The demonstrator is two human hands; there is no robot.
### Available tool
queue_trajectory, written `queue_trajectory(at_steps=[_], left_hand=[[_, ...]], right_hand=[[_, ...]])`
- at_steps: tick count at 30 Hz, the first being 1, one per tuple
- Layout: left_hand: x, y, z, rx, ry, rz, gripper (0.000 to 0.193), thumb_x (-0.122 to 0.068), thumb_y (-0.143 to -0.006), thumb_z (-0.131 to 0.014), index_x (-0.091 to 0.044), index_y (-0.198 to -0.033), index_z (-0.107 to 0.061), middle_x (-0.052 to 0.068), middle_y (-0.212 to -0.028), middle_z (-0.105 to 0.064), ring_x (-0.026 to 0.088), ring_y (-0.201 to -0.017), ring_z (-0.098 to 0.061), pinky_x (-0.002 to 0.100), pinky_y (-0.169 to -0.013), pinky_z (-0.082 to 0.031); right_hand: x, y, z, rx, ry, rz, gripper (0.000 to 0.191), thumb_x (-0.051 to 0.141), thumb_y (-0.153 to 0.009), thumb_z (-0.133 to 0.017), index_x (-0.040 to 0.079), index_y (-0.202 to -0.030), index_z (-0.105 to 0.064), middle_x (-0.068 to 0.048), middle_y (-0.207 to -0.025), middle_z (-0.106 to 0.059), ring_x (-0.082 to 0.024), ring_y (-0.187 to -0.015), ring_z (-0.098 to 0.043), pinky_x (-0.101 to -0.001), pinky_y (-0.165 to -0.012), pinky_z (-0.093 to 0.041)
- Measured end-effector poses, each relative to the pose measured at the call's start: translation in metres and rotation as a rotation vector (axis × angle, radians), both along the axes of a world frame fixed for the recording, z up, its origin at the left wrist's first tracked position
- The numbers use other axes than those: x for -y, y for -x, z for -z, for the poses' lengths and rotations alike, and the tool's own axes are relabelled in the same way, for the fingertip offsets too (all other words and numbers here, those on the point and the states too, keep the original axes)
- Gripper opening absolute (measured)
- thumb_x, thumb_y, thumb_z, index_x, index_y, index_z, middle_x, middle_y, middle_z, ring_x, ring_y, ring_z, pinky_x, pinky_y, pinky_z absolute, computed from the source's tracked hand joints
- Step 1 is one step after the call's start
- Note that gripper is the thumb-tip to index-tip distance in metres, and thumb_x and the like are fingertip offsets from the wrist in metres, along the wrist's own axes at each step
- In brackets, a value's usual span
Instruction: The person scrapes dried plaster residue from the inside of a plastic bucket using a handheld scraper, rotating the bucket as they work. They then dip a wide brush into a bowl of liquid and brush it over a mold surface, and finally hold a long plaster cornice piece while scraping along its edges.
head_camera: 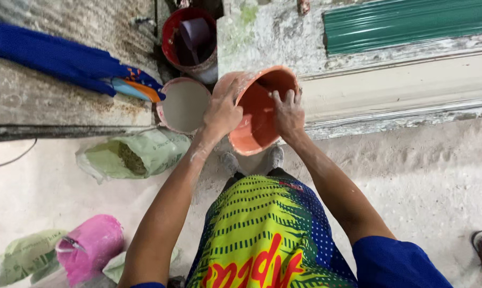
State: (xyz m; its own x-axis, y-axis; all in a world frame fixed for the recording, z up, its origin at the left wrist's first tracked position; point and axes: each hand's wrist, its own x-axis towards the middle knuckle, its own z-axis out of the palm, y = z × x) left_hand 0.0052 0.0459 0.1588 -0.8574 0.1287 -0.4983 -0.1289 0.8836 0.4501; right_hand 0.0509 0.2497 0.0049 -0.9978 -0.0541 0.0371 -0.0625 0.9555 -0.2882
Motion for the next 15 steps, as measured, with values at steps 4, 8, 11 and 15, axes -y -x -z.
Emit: queue_trajectory(at_steps=[4, 8, 11, 15], left_hand=[[-0.001, -0.005, 0.000, -0.099, 0.026, 0.066, 0.085, -0.022, -0.088, -0.056, -0.029, -0.165, -0.021, 0.032, -0.098, -0.072, 0.052, -0.091, -0.069, 0.057, -0.091, -0.055], [0.010, -0.016, 0.030, -0.454, -0.066, 0.125, 0.085, -0.020, -0.083, -0.059, -0.022, -0.162, -0.027, 0.033, -0.116, -0.069, 0.053, -0.093, -0.068, 0.056, -0.084, -0.057], [0.023, -0.027, 0.056, -0.243, -0.069, 0.091, 0.078, -0.023, -0.089, -0.056, -0.020, -0.163, -0.030, 0.030, -0.099, -0.071, 0.053, -0.086, -0.067, 0.059, -0.085, -0.054], [0.032, -0.045, 0.052, -0.367, 0.249, 0.565, 0.017, -0.027, -0.104, -0.049, -0.020, -0.112, -0.062, 0.020, -0.120, -0.073, 0.046, -0.099, -0.071, 0.058, -0.088, -0.057]], right_hand=[[0.010, 0.002, 0.008, 0.404, -0.017, -0.150, 0.046, 0.018, -0.093, -0.061, 0.014, -0.138, -0.055, -0.023, -0.120, -0.054, -0.043, -0.110, -0.060, -0.0446, -0.062, -0.061], [0.014, 0.009, 0.018, 0.487, 0.095, -0.228, 0.037, 0.023, -0.095, -0.061, 0.016, -0.131, -0.058, -0.019, -0.119, -0.057, -0.038, -0.108, -0.061, -0.0435, -0.063, -0.059], [0.021, 0.005, 0.015, 0.087, -0.107, -0.091, 0.031, 0.027, -0.097, -0.061, 0.017, -0.126, -0.060, -0.016, -0.118, -0.058, -0.034, -0.107, -0.061, -0.0427, -0.063, -0.058], [0.051, -0.025, 0.003, -0.380, -0.269, 0.087, 0.045, 0.029, -0.076, -0.062, 0.008, -0.116, -0.064, -0.014, -0.109, -0.061, -0.035, -0.105, -0.063, -0.0556, -0.087, -0.058]])
